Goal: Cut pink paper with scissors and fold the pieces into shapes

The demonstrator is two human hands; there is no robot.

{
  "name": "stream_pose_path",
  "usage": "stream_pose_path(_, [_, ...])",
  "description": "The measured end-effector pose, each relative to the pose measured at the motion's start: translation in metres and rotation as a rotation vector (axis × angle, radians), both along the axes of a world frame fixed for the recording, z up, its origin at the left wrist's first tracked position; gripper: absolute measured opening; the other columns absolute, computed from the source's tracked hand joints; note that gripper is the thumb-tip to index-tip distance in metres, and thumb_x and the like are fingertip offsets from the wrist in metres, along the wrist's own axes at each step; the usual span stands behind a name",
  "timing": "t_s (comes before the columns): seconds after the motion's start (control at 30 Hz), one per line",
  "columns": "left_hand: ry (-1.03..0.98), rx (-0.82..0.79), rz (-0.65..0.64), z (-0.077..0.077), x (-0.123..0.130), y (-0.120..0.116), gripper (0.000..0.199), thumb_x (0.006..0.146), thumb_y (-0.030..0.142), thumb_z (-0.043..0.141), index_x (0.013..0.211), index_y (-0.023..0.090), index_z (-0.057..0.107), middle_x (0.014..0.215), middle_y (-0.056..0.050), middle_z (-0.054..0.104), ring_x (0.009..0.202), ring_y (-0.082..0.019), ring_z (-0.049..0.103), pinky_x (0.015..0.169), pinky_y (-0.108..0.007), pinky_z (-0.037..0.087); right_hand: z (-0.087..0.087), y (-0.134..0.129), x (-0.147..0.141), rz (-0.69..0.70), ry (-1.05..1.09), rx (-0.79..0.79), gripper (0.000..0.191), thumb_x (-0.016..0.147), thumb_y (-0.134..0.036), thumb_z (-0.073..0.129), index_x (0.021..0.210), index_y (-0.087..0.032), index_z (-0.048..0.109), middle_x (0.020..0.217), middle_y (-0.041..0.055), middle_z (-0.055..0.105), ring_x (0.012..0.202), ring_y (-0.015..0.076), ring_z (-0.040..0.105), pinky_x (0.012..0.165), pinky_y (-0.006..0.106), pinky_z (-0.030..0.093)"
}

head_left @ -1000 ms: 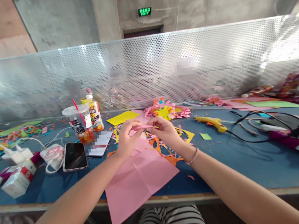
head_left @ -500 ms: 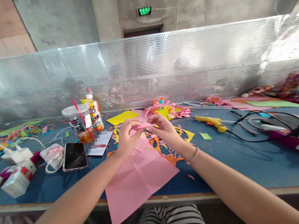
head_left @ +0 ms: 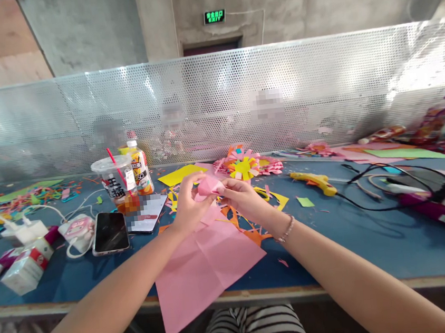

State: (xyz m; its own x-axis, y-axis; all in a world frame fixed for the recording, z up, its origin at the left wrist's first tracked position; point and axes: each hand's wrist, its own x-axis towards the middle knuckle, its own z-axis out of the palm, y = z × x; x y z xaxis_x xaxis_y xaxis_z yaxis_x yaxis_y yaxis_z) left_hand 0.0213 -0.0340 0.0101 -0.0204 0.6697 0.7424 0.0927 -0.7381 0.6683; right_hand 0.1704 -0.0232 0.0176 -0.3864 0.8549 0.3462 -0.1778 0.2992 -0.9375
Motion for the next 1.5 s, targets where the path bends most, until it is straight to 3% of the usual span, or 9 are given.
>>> stream_pose_path(0.2, [-0.219, -0.345, -0.297, -0.001, -0.002, 0.009, 0.03, 0.064, 0.022, 0.063, 0.093, 0.017, 0.054, 0.087, -0.004, 0.06, 0.078, -0.012, 0.057, 0.073, -0.027, 0.044, 0.001, 0.0, -0.001, -0.036, 0.06, -0.038, 0.02, 0.067, -0.037, 0.062, 0.071, -0.019, 0.056, 0.07, -0.0013, 0.055, 0.063, 0.0081, 0.052, 0.06, 0.022, 0.043])
stream_pose_path(0.5, [-0.393, -0.542, -0.577, 0.002, -0.002, 0.006, 0.023, 0.064, 0.016, 0.062, 0.086, 0.018, 0.059, 0.081, 0.0, 0.059, 0.068, -0.008, 0.056, 0.066, -0.023, 0.045, 0.004, -0.006, -0.002, 0.073, 0.063, -0.051, 0.017, 0.066, -0.033, 0.063, 0.068, -0.018, 0.054, 0.066, -0.0027, 0.052, 0.057, 0.0064, 0.048, 0.056, 0.021, 0.041])
stream_pose_path(0.67, [-0.391, -0.577, -0.607, 0.005, -0.004, 0.006, 0.02, 0.063, 0.016, 0.063, 0.083, 0.017, 0.061, 0.076, -0.001, 0.059, 0.062, -0.008, 0.054, 0.06, -0.023, 0.045, 0.005, -0.008, -0.002, 0.127, 0.065, -0.064, 0.013, 0.068, -0.028, 0.062, 0.069, -0.018, 0.053, 0.065, -0.0038, 0.049, 0.058, 0.0057, 0.047, 0.056, 0.02, 0.041])
stream_pose_path(0.93, [-0.369, -0.621, -0.643, 0.007, -0.007, 0.007, 0.026, 0.065, 0.017, 0.062, 0.092, 0.016, 0.061, 0.078, -0.003, 0.06, 0.063, -0.009, 0.053, 0.059, -0.023, 0.043, 0.004, -0.009, -0.001, 0.177, 0.06, -0.106, 0.016, 0.073, -0.03, 0.058, 0.085, -0.021, 0.055, 0.08, -0.0014, 0.052, 0.066, 0.0068, 0.05, 0.06, 0.021, 0.043])
stream_pose_path(1.23, [-0.438, -0.62, -0.717, 0.008, -0.003, 0.002, 0.022, 0.063, 0.012, 0.064, 0.085, 0.014, 0.061, 0.076, -0.002, 0.061, 0.062, -0.009, 0.056, 0.06, -0.022, 0.044, 0.0, -0.007, -0.002, 0.166, 0.119, -0.13, 0.014, 0.07, -0.025, 0.062, 0.079, -0.019, 0.053, 0.066, -0.0048, 0.047, 0.055, 0.0039, 0.043, 0.052, 0.018, 0.038])
stream_pose_path(1.5, [-0.447, -0.609, -0.758, 0.008, -0.002, 0.001, 0.027, 0.066, 0.011, 0.062, 0.092, 0.017, 0.06, 0.081, -0.002, 0.062, 0.068, -0.011, 0.058, 0.065, -0.024, 0.045, 0.001, -0.009, -0.004, 0.2, 0.211, -0.184, 0.015, 0.071, -0.022, 0.062, 0.085, -0.02, 0.058, 0.071, -0.0026, 0.055, 0.061, 0.0055, 0.051, 0.056, 0.018, 0.041])
